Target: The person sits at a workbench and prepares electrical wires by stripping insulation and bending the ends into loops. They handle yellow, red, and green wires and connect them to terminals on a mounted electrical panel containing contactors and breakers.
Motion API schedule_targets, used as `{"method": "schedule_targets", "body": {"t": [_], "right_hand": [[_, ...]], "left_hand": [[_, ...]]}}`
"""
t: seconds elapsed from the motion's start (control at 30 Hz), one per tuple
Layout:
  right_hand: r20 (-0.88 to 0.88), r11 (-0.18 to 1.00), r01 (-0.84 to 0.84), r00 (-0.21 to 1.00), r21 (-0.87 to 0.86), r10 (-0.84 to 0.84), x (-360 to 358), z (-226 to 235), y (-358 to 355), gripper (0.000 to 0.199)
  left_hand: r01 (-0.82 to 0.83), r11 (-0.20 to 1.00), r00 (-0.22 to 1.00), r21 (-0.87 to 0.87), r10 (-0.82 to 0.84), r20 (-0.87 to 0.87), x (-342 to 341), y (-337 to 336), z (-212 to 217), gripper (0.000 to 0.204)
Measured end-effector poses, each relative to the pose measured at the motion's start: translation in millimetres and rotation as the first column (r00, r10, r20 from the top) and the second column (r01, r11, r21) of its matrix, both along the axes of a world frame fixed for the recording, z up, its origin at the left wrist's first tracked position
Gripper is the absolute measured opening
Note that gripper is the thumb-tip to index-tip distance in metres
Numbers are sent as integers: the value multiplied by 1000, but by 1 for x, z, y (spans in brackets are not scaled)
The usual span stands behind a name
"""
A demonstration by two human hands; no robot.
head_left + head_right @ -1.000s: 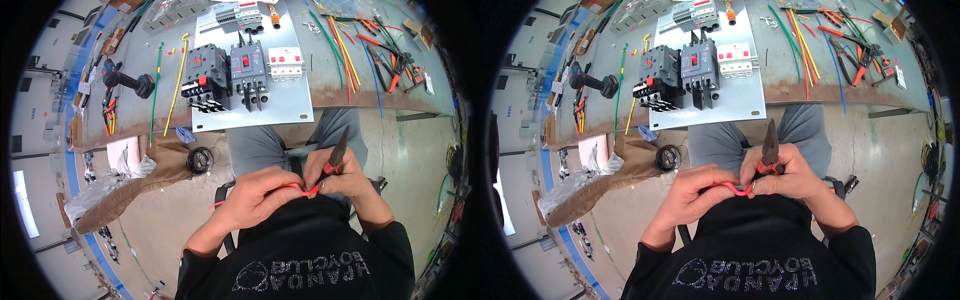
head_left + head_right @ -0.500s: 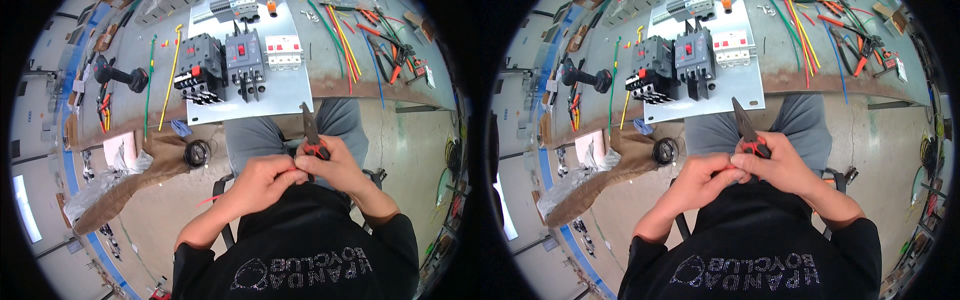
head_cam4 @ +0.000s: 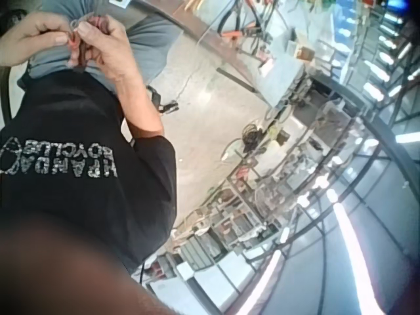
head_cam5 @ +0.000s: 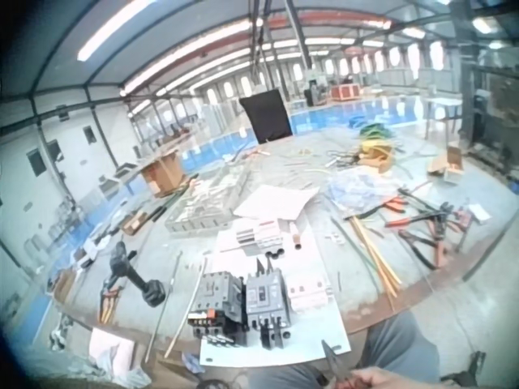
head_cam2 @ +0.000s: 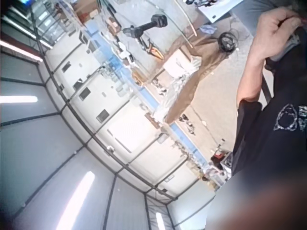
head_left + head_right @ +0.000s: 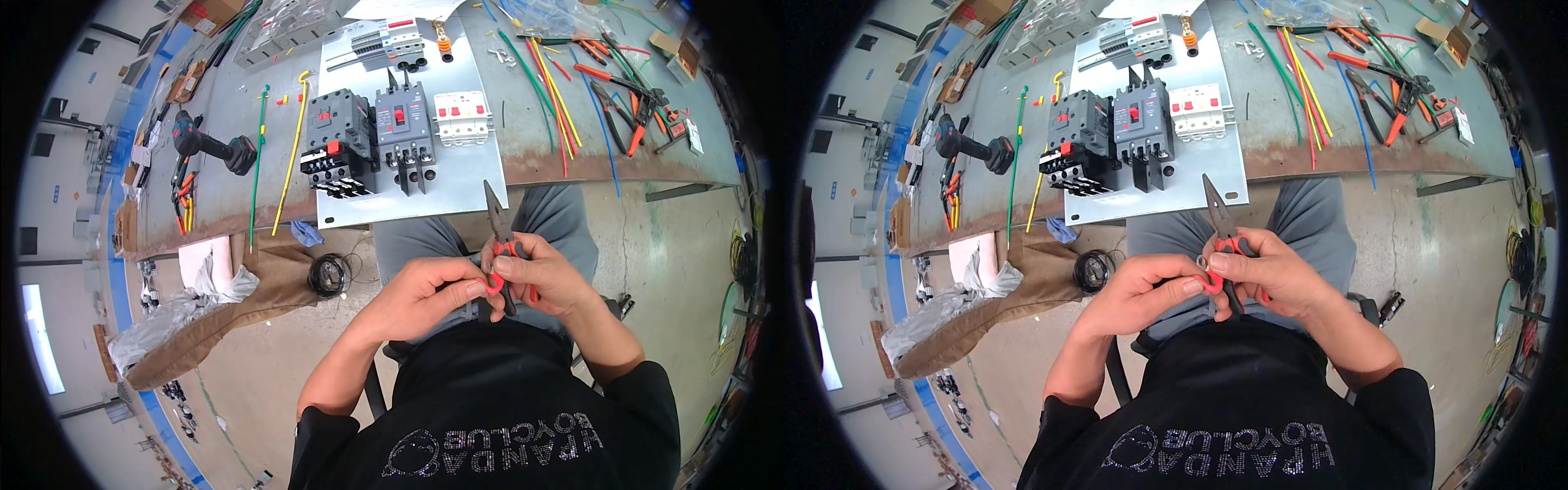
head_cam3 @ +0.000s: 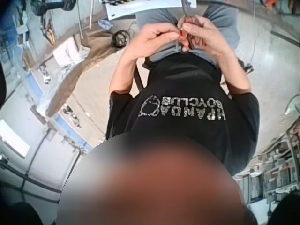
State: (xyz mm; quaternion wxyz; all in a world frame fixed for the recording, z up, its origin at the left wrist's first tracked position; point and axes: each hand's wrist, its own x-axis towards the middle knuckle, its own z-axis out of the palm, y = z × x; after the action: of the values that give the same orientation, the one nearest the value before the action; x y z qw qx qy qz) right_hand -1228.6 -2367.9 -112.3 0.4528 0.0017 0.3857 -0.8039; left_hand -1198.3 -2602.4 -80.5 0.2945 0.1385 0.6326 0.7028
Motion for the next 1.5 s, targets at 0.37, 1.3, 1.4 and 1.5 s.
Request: {"method": "schedule_targets", "body": {"t": [0.37, 1.3, 1.4, 1.5], "right_hand": [[67, 995, 96, 993, 16, -97, -1, -2, -19, 25], [-431, 701, 621, 772, 350, -468, -146, -65, 15, 16], [-426, 688, 619, 776, 379, -465, -143, -64, 13, 17], [-410, 697, 605, 788, 384, -459, -145, -62, 12, 16]], "left_hand": [[-189, 979, 979, -78, 194, 62, 10, -18, -12, 15], [-800, 56, 574, -597, 360, -735, -320, -249, -79, 28], [-766, 3, 607, -643, 334, -722, -325, -251, -85, 30], [-744, -15, 628, -668, 326, -706, -327, -256, -88, 30]]}}
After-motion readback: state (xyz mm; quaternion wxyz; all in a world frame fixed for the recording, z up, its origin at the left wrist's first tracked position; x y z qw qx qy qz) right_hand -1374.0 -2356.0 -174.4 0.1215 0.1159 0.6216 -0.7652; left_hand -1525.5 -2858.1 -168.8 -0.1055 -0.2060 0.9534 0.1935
